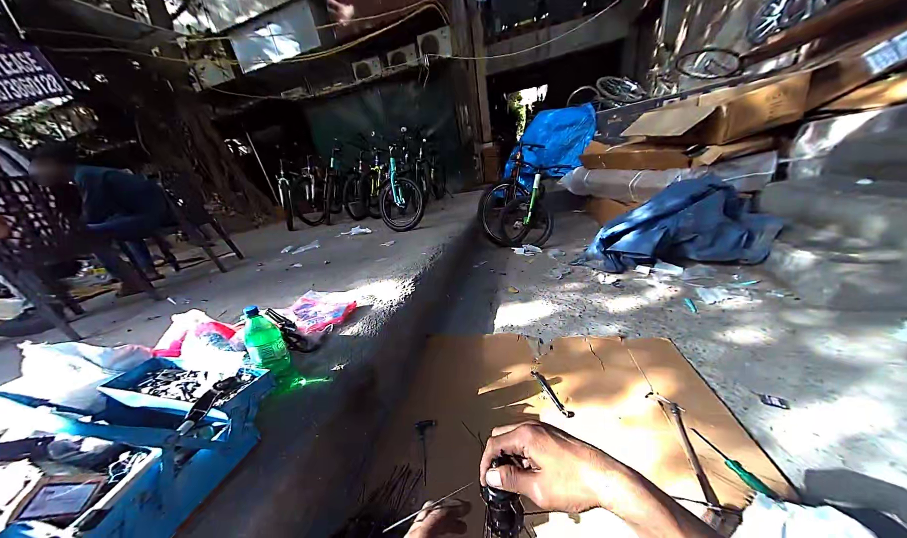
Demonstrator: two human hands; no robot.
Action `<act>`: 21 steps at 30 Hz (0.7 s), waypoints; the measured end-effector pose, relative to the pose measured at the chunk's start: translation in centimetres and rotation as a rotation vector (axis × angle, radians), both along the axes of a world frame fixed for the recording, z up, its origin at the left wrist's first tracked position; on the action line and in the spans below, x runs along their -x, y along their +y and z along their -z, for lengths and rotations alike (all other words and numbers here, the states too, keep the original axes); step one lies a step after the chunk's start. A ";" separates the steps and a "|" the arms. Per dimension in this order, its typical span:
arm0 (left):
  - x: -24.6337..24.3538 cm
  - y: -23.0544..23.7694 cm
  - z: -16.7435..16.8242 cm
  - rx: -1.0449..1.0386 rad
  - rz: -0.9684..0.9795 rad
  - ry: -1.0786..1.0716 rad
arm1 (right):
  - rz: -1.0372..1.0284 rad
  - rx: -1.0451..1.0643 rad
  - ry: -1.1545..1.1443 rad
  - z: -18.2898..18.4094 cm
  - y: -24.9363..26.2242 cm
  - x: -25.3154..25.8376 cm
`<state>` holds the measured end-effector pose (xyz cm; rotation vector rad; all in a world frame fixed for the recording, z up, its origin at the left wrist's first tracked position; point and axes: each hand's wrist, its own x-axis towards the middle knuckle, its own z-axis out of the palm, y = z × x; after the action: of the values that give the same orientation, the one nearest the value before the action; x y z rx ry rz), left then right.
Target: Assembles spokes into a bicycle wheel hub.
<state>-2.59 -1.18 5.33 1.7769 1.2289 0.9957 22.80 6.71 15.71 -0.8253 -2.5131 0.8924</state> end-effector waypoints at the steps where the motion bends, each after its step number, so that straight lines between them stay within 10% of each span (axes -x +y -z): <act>1: -0.8 0.2 1.0 -0.033 0.022 -0.036 | -0.018 0.009 -0.022 0.2 -0.4 0.1; 21: -0.5 0.5 5.5 -0.084 0.012 -0.290 | -0.014 0.073 0.047 5.8 -1.5 4.7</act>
<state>-2.10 -0.71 -0.14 1.6310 1.0064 1.2633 18.14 5.19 9.94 -0.8009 -2.4615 1.0023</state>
